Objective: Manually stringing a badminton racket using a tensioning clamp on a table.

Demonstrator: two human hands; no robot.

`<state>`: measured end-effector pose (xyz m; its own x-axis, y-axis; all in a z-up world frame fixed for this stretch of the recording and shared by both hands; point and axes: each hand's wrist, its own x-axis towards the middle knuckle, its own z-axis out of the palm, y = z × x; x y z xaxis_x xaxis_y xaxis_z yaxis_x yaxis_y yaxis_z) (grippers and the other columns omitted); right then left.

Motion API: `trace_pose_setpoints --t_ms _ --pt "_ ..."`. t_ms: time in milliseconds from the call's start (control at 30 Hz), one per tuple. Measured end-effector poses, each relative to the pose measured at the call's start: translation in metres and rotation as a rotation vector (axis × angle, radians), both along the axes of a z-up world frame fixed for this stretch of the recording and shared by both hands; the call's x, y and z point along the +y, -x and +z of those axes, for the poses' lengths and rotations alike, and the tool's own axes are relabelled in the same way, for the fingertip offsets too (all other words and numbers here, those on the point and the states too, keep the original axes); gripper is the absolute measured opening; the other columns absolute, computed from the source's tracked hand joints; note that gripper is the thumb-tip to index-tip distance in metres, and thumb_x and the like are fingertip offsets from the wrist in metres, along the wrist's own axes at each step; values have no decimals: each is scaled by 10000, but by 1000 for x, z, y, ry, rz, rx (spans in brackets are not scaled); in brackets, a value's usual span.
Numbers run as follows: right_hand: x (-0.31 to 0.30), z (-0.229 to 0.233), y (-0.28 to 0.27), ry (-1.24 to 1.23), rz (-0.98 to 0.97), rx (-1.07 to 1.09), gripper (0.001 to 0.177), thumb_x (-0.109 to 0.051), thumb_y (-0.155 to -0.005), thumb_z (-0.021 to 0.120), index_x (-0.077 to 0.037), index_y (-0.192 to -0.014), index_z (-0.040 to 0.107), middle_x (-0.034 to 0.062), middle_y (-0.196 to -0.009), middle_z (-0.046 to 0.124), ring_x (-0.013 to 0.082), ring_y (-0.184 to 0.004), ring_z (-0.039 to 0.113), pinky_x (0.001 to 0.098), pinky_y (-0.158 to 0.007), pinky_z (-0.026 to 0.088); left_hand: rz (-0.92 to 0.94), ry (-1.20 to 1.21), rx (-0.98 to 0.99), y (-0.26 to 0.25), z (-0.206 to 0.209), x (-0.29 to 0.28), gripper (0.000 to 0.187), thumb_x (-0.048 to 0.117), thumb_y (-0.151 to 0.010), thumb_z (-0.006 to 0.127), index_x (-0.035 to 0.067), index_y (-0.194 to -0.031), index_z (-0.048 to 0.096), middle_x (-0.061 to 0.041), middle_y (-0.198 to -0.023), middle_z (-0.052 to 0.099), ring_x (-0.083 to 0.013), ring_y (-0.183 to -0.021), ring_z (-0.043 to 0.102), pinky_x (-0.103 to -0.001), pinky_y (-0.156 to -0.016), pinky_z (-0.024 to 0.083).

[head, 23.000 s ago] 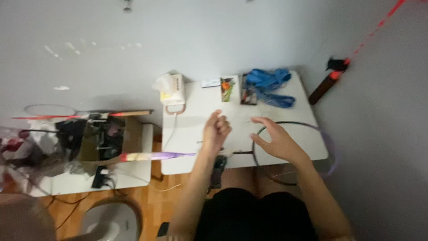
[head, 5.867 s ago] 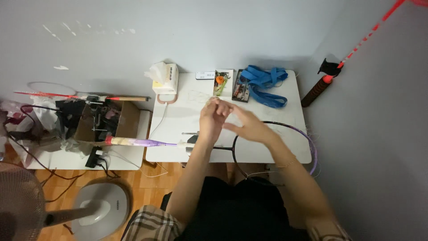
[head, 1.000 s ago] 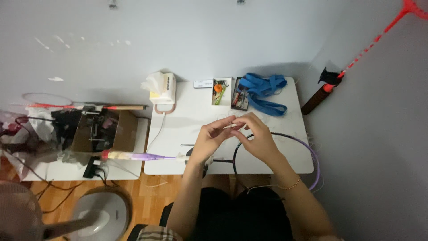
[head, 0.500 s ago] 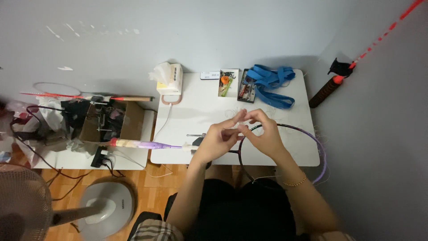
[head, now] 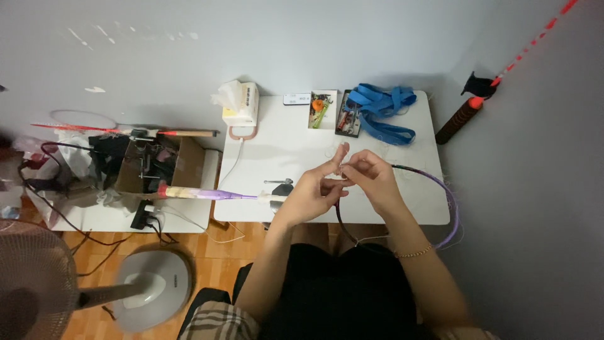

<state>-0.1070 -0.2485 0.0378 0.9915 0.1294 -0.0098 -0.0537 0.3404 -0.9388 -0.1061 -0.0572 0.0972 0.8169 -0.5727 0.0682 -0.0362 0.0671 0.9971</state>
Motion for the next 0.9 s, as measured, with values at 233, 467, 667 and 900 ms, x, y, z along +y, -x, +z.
trace_pose_setpoints --t_ms 233,467,667,900 --pt "4 2 4 -65 -59 8 104 -37 -966 683 -42 -1020 594 102 -991 742 154 -933 690 305 -806 560 78 -63 -44 5 2 -1 827 -152 -910 556 150 -1612 240 -99 -1624 434 -175 -1072 715 -277 -725 591" --pt "8 11 11 120 -152 -120 147 -21 -951 714 -48 -1030 593 90 -985 738 147 -965 723 276 -857 581 460 -29 -49 8 -19 -6 497 -33 -916 730 26 -1390 594 -112 -1077 774 -163 -955 766 -277 -823 642" --pt "17 21 20 159 -210 -145 172 -19 -952 742 -28 -1041 595 107 -992 751 126 -950 715 245 -818 577 516 -62 -105 9 -19 -3 437 -15 -887 758 4 -1311 651 -105 -998 790 -172 -937 778 -287 -855 645" --pt "23 16 23 267 -251 -199 249 -11 -939 727 -22 -1148 594 114 -989 768 124 -981 732 246 -870 587 461 15 74 6 -34 1 403 13 -884 765 -29 -1265 639 -74 -935 767 -112 -841 734 -257 -791 614"
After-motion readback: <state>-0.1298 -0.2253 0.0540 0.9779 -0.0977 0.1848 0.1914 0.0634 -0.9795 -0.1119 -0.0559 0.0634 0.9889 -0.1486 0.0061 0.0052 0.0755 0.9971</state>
